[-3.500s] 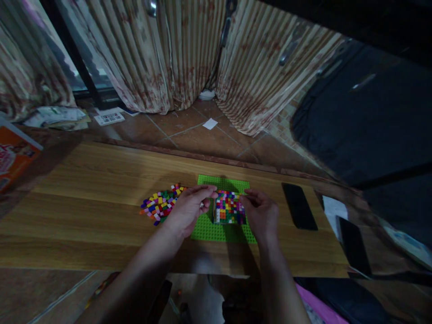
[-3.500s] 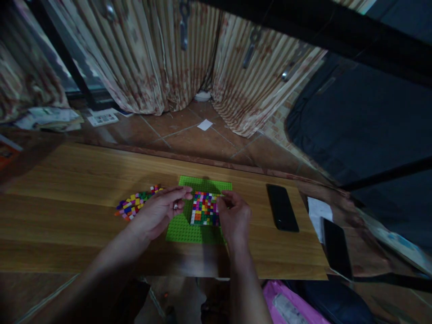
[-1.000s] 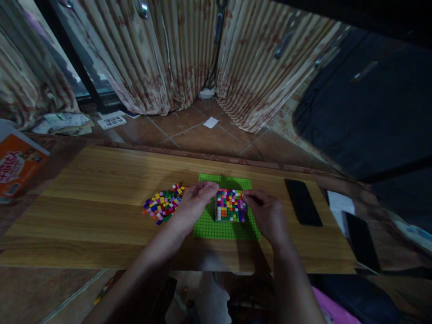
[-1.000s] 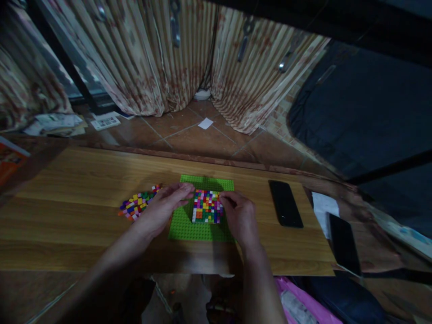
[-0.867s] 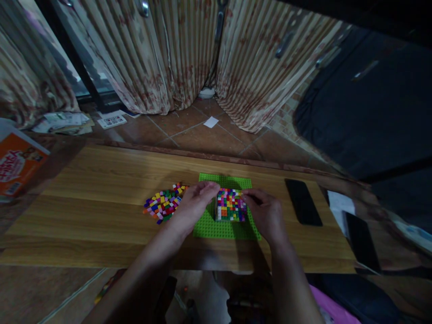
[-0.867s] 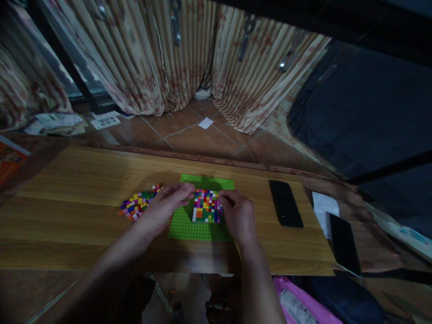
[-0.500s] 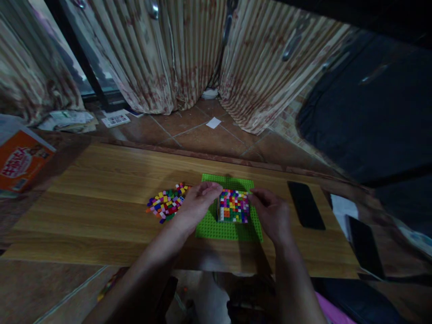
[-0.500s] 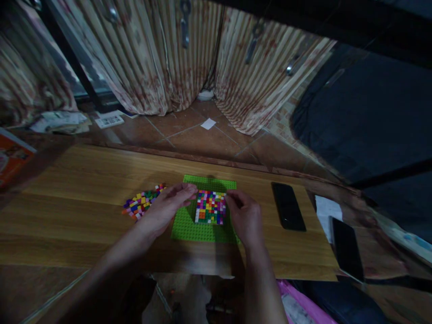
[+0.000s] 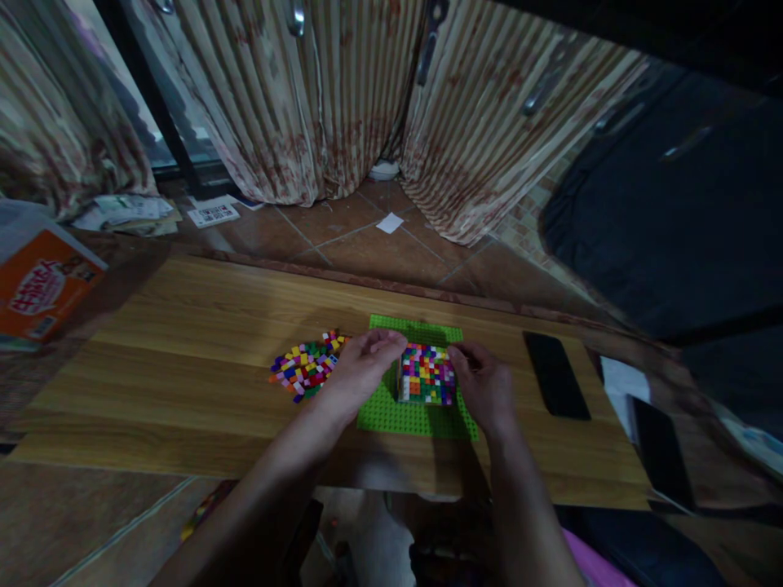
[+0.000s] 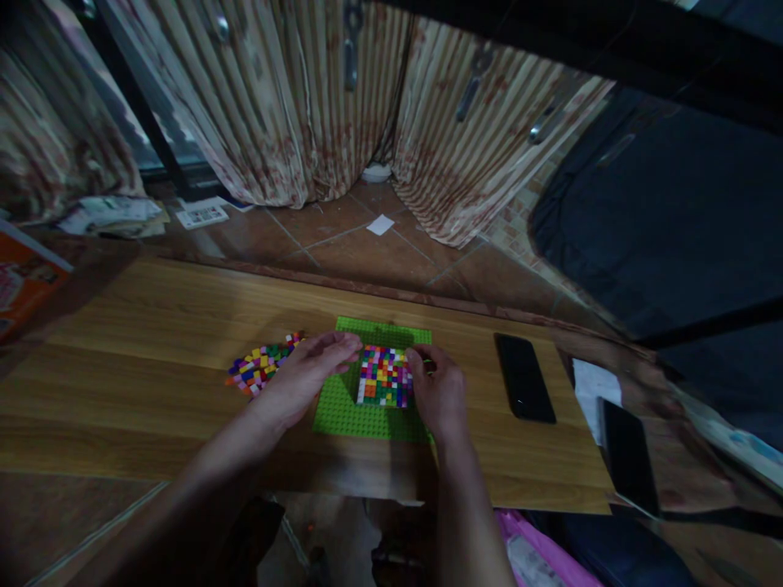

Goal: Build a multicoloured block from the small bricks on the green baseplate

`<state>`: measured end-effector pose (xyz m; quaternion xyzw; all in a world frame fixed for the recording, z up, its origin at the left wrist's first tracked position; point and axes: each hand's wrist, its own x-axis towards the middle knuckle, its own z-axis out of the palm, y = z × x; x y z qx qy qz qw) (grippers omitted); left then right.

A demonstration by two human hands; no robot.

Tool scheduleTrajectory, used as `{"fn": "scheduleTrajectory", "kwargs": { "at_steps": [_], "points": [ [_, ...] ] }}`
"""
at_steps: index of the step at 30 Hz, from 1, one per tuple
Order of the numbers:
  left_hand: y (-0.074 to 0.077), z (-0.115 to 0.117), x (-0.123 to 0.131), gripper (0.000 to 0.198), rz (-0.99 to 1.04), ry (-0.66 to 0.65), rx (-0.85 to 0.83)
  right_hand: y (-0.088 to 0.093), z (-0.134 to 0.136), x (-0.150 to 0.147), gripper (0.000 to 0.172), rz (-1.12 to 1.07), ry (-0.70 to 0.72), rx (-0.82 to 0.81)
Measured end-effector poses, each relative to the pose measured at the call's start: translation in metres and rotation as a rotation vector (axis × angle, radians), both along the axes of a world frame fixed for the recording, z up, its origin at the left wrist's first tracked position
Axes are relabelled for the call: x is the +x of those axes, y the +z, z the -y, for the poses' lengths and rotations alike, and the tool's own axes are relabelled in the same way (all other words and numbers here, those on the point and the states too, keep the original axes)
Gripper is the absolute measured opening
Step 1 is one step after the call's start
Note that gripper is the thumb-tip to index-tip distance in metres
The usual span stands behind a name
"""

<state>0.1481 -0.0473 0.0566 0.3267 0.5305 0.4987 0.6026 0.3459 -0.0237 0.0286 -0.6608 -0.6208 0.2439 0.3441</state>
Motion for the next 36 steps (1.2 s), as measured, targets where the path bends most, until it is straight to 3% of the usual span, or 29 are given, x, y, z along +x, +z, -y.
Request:
{"fn": "scheduleTrajectory", "kwargs": {
  "at_steps": [20, 23, 26, 28, 32, 36],
  "points": [
    [0.002, -0.001, -0.005, 0.024, 0.013, 0.019, -0.009, -0.006, 0.002, -0.006, 0.042, -0.073, -0.018, 0.03],
    [0.003, -0.005, -0.01, 0.022, 0.026, 0.066, -0.017, -0.007, 0.0, -0.001, 0.051, -0.161, -0.124, 0.069],
    [0.004, -0.009, -0.019, 0.022, 0.084, 0.145, -0.009, -0.001, -0.002, -0.006, 0.049, -0.205, -0.312, 0.225],
    [0.006, -0.011, -0.028, 0.023, 0.128, 0.217, 0.01, 0.004, 0.002, -0.019, 0.045, -0.231, -0.349, 0.333],
    [0.012, -0.011, -0.048, 0.024, 0.197, 0.364, 0.035, 0.013, 0.02, -0.061, 0.034, -0.249, -0.161, 0.437],
    [0.017, -0.01, -0.063, 0.028, 0.22, 0.428, 0.057, 0.012, 0.039, -0.099, 0.02, -0.132, 0.277, 0.37]
  ]
}}
